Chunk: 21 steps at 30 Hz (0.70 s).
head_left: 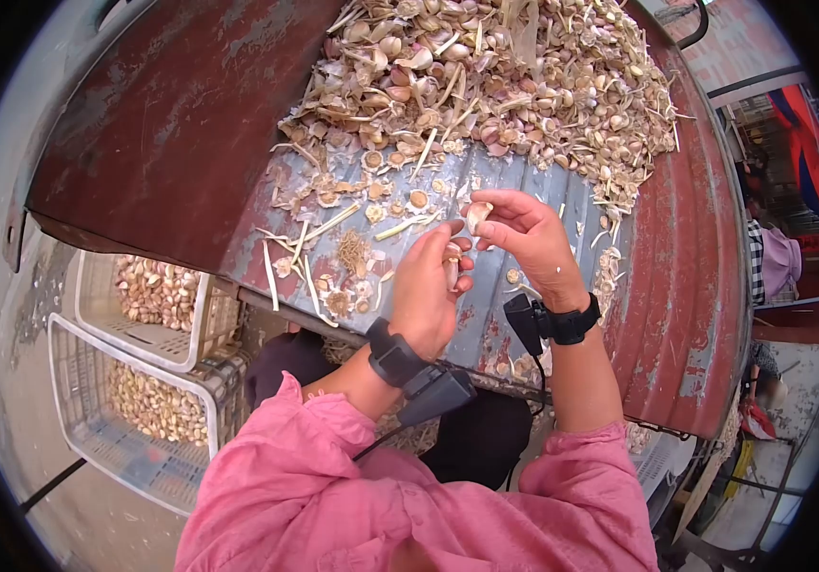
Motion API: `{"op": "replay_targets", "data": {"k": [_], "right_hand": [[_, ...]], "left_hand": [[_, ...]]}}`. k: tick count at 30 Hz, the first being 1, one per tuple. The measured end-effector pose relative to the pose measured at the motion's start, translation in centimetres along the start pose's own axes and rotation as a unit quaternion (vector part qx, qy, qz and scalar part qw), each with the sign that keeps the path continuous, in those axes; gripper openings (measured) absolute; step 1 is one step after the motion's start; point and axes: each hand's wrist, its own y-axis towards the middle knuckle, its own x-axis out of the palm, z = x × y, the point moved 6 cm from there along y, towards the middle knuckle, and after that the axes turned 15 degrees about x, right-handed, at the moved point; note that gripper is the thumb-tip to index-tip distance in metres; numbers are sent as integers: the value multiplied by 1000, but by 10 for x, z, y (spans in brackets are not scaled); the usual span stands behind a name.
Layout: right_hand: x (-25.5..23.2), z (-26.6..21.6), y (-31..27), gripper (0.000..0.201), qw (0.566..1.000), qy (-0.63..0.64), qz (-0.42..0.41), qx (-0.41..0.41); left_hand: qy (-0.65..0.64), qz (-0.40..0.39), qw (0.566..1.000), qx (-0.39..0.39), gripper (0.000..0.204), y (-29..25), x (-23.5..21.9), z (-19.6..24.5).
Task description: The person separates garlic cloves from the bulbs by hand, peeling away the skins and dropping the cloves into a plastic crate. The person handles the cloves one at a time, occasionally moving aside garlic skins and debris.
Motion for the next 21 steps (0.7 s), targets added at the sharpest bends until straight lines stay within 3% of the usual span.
{"op": "replay_targets", "data": {"k": [3,5,6,9,12,14,15,17,18,20,21], "right_hand": [[2,-3,-15,31,999,-28,34,-23],[6,-7,-24,27,989,-108,77,-70],[19,-21,-34,23,965,-225,95,-101],[15,-22,-32,23,956,-263,106,-70],[-65,-14,23,25,944,-198,259,-45],[-104,-16,65,25,882,-291,358,-94],[-115,-9,87,25,883,-292,355,-96],[-114,-2,112,24,779,-503,340,-156],[-113,-2,111,24,780,-502,340,-157],[-108,10,111,22,836,-469,263,-111],[-104,11,101,22,836,-469,262,-109]], "left_hand": [[17,-24,1000,-2,27,0,3,-2],[-13,-31,999,-28,27,-4,9,-1],[-46,-41,997,-50,28,-4,14,-2],[-95,-17,992,-80,25,1,6,-14],[-70,9,992,-109,17,-1,-1,-20],[-94,16,988,-124,12,-1,1,-23],[-95,16,988,-121,12,2,0,-23],[-84,-4,991,-102,12,6,-2,-24],[-83,-4,991,-102,12,7,-2,-23],[-61,1,995,-82,16,10,-4,-21],[-61,3,995,-83,16,8,-4,-21]]}}
